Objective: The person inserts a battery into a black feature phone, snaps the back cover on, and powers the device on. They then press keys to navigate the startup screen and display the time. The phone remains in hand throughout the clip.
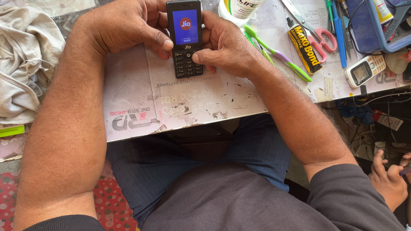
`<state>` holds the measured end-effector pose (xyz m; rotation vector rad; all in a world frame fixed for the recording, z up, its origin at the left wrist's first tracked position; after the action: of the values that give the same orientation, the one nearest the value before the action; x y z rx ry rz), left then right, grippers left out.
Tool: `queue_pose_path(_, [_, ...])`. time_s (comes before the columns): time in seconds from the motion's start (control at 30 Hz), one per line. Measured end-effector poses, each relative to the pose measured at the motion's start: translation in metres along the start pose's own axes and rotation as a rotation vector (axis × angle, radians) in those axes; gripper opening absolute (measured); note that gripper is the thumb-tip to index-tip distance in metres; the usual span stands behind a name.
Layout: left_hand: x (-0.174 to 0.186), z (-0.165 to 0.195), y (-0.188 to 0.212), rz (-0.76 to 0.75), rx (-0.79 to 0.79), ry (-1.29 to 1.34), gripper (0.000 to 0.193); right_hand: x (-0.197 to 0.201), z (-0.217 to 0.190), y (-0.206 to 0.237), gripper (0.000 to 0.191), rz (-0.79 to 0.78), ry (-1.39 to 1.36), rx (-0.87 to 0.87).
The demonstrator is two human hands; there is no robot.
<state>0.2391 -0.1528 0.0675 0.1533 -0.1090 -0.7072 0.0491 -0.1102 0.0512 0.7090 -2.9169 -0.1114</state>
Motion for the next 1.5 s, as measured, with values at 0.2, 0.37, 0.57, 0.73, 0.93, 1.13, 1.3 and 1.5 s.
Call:
queue_pose_path(0.2, [0.002,-0.005,-0.002,0.016,0.037,-0.019,0.078,0.0,0.001,0.0,0.068,0.01,0.017,-0.004])
queue_pose_path(0.37, [0.001,-0.011,-0.003,-0.008,0.029,0.029,0.075,-0.001,0.005,0.0,0.067,-0.004,-0.006,0.009])
queue_pose_path(0.57, [0.002,-0.009,-0.003,-0.006,0.036,0.005,0.074,-0.001,0.003,0.0,0.069,0.005,0.002,0.005])
queue_pose_path(0.73, [0.0,-0.012,-0.001,-0.01,0.034,0.02,0.07,-0.002,0.006,0.0,0.073,0.012,0.02,0.011])
queue_pose_path(0.93, [-0.001,-0.014,-0.001,-0.007,0.029,0.036,0.072,-0.002,0.009,0.0,0.073,0.014,0.026,0.002])
queue_pose_path(1.13, [-0.001,-0.011,-0.002,-0.01,0.011,0.0,0.07,-0.001,0.009,0.0,0.069,0.018,0.023,0.014])
queue_pose_path(1.3, [-0.001,-0.01,-0.002,0.003,0.021,-0.006,0.07,-0.001,0.008,0.0,0.068,0.002,0.007,0.023])
queue_pose_path(1.5, [0.0,-0.009,-0.002,-0.007,-0.003,-0.034,0.074,-0.001,0.008,0.0,0.067,0.005,0.016,0.019])
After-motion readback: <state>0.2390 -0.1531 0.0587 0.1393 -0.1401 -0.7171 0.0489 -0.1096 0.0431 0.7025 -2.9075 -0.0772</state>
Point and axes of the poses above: each hand's wrist, its own y-axis away from the middle knuckle, its own x-axis out of the back of the hand, z = x × y, the point moved 5 cm from there along -y, towards the middle knuckle, and after that the axes turned 8 degrees about z, right-handed, at the moved point
